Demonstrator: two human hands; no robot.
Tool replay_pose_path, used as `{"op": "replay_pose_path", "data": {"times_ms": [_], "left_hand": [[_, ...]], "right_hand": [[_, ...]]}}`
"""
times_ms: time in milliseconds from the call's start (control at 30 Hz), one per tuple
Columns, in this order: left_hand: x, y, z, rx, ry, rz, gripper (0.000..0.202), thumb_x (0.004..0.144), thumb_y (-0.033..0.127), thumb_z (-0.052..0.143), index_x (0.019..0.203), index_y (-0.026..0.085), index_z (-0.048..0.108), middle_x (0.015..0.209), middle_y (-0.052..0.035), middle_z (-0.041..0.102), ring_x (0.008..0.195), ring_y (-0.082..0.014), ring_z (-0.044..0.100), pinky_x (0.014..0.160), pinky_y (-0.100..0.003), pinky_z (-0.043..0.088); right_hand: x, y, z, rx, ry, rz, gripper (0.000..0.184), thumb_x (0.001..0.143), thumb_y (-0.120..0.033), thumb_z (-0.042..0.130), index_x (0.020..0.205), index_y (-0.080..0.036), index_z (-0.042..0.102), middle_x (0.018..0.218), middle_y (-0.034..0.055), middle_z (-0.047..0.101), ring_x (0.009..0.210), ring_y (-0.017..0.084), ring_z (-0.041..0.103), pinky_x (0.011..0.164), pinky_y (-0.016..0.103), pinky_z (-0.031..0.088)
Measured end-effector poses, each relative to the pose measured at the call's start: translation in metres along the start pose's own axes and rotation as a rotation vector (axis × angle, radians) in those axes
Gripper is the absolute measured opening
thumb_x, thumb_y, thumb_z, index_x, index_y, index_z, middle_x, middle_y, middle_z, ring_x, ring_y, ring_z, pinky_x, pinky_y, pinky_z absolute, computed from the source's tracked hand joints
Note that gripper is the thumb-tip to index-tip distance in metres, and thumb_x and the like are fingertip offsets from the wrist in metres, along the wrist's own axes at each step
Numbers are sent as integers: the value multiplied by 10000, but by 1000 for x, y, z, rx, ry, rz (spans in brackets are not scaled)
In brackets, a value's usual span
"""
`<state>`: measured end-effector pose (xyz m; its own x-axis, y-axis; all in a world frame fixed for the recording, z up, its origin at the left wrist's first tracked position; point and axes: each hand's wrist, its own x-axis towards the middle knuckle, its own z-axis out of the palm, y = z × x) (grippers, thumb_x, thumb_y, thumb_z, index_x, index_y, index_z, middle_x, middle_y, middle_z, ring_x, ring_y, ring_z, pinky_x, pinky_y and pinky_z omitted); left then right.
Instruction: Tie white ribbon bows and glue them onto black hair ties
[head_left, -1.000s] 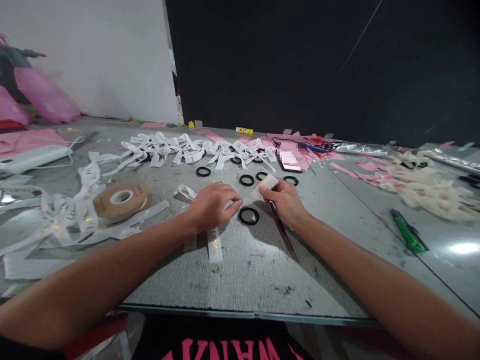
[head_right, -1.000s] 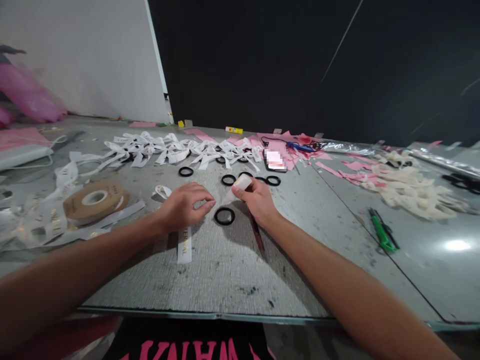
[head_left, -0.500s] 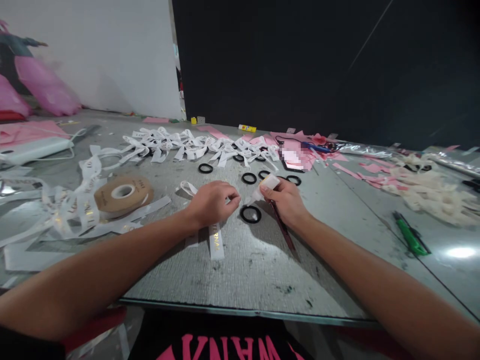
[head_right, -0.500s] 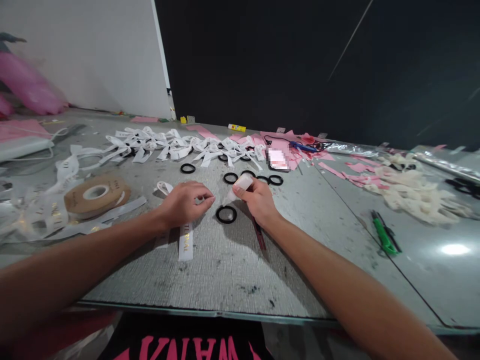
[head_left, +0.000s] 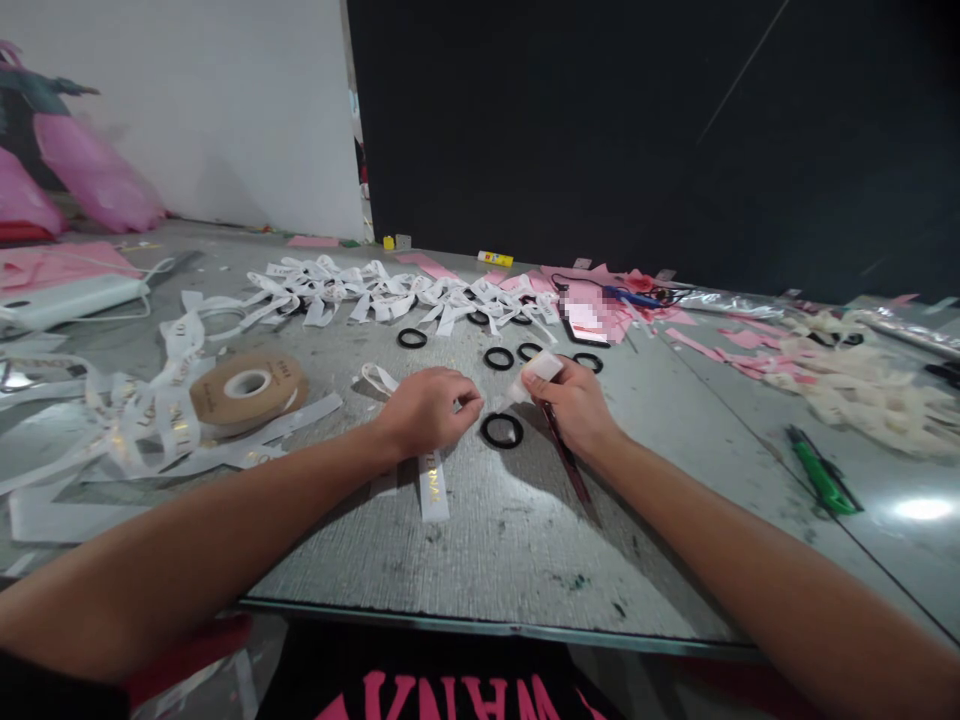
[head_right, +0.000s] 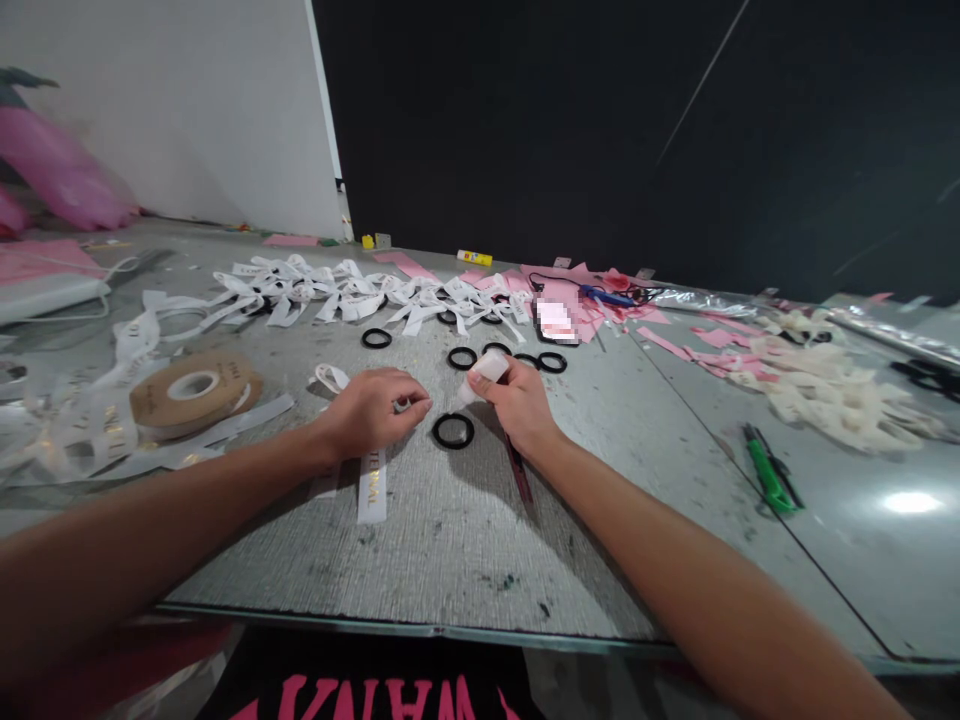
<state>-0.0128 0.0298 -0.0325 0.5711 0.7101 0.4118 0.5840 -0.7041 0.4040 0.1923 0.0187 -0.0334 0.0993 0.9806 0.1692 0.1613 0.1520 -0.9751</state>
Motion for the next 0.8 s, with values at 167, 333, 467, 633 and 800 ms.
{"op": "replay_pose_path", "data": {"times_ms": [167, 333, 467, 633, 800], "left_hand": [[0, 0, 0, 5, -9, 5, 193, 849, 272, 533, 762, 192, 685, 773, -57, 694, 748, -195, 594, 694, -345, 437], [1, 1, 0, 21, -38, 6, 203, 851, 268, 523, 757, 186, 683, 755, -54, 681, 739, -194, 587, 682, -341, 428], [0, 2, 0, 20, -42, -1, 203, 846, 269, 519, 750, 188, 679, 750, -57, 680, 729, -193, 583, 677, -341, 424], [0, 2, 0, 18, -48, -4, 205, 842, 277, 513, 740, 197, 672, 746, -54, 681, 719, -192, 581, 665, -340, 420], [0, 2, 1, 27, -51, 4, 208, 845, 283, 513, 734, 197, 667, 725, -48, 672, 700, -187, 570, 653, -337, 413]], "right_hand": [[0, 0, 0, -3, 13, -2, 371, 621, -498, 771, 672, -204, 551, 570, -41, 458, 534, 108, 362, 516, 282, 307], [1, 2, -1, -9, 18, -2, 349, 626, -470, 763, 675, -203, 543, 580, -45, 449, 540, 107, 354, 523, 280, 290], [1, 2, -1, -17, 11, -12, 303, 651, -431, 742, 678, -199, 549, 586, -44, 448, 548, 110, 358, 538, 285, 283], [1, 1, -1, -41, 21, -15, 277, 653, -415, 718, 676, -198, 547, 592, -42, 449, 546, 108, 353, 543, 286, 278], [1, 0, 0, -31, 24, -17, 274, 644, -415, 718, 682, -201, 552, 605, -33, 461, 554, 111, 357, 538, 284, 278]]}}
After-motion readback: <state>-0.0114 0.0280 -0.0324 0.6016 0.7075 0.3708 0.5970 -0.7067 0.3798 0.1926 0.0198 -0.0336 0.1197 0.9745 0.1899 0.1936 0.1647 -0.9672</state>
